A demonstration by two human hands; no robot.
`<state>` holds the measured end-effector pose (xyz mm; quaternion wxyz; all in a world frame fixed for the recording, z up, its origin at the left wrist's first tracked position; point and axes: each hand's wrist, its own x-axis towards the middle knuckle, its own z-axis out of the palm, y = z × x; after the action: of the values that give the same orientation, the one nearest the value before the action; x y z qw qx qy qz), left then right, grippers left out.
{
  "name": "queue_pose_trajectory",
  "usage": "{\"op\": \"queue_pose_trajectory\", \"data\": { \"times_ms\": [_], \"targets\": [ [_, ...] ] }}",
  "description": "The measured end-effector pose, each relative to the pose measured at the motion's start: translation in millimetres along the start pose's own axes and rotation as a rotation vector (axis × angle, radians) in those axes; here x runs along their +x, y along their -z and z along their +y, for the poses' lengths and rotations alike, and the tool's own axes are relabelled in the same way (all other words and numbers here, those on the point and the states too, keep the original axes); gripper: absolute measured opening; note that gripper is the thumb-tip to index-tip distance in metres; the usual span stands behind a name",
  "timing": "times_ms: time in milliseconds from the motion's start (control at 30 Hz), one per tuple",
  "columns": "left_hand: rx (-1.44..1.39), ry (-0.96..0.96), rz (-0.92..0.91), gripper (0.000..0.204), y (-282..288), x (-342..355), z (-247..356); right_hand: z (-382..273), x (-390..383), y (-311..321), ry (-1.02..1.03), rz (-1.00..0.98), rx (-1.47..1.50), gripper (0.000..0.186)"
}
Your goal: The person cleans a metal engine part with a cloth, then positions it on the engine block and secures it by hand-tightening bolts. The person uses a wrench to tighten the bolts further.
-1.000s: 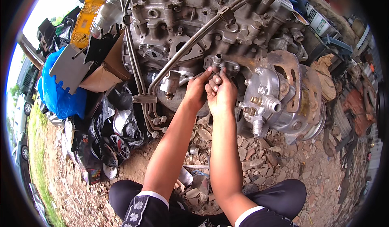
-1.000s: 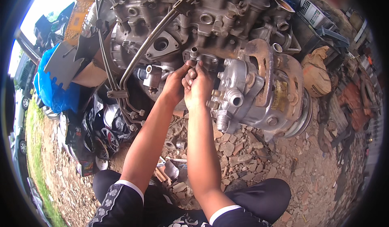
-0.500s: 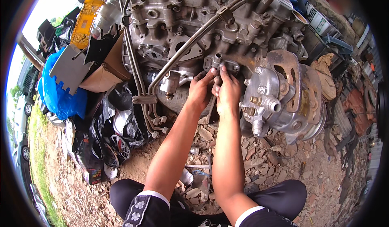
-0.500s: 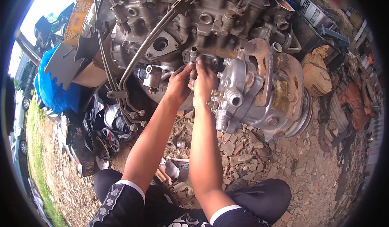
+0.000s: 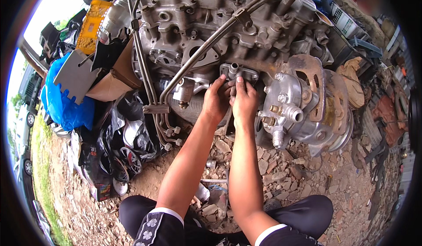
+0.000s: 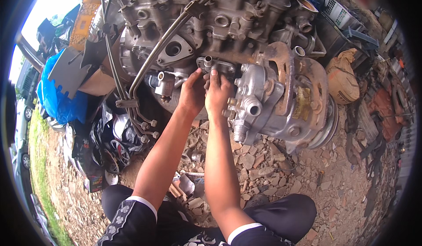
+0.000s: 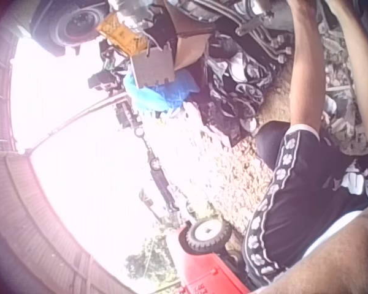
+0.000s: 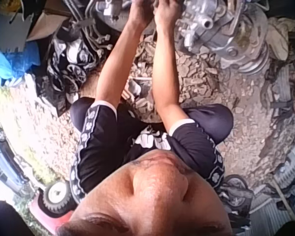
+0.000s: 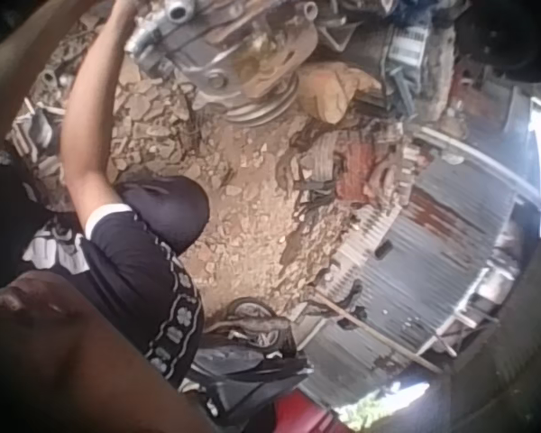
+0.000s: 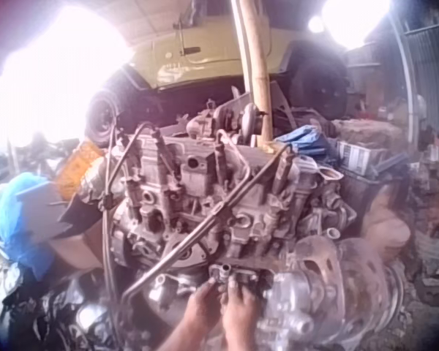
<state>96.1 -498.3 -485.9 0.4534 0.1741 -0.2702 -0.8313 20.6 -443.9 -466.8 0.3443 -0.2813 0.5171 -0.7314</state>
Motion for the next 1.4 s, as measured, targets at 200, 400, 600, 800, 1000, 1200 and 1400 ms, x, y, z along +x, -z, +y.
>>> {"op": "queue_pose_trajectory", "data": {
  "times_ms": [200, 400, 600, 800, 1000, 1200, 1400],
  "targets": [
    [-0.015, 0.097, 0.040, 0.054, -42, -15, 9, -15, -15, 11, 0.229, 0.054, -0.526, 0.028],
    [0.185, 0.079, 0.089, 0.048, -21, -5, 8, -11, -27, 13, 0.372, 0.059, -0.485, 0.029],
    [0.169, 0.212, -0.036, 0.033, -1, -16, 4, 28, -38, 29, 0.005, -0.079, 0.119, 0.031],
    [0.021, 0.070, -0.091, 0.067, 2, -39, -7, 50, -49, 48, -0.165, -0.221, 0.529, 0.025],
    [0.011, -0.021, -0.058, 0.071, -3, -38, -5, 38, -55, 40, -0.182, -0.109, 0.606, 0.023],
    [0.002, -0.062, -0.083, 0.070, -8, -40, 0, 38, -54, 43, -0.201, -0.169, 0.646, 0.022],
    [0.035, -0.057, -0.026, 0.068, -16, -48, 2, 34, -59, 43, -0.250, -0.147, 0.652, 0.020]
  ]
}}
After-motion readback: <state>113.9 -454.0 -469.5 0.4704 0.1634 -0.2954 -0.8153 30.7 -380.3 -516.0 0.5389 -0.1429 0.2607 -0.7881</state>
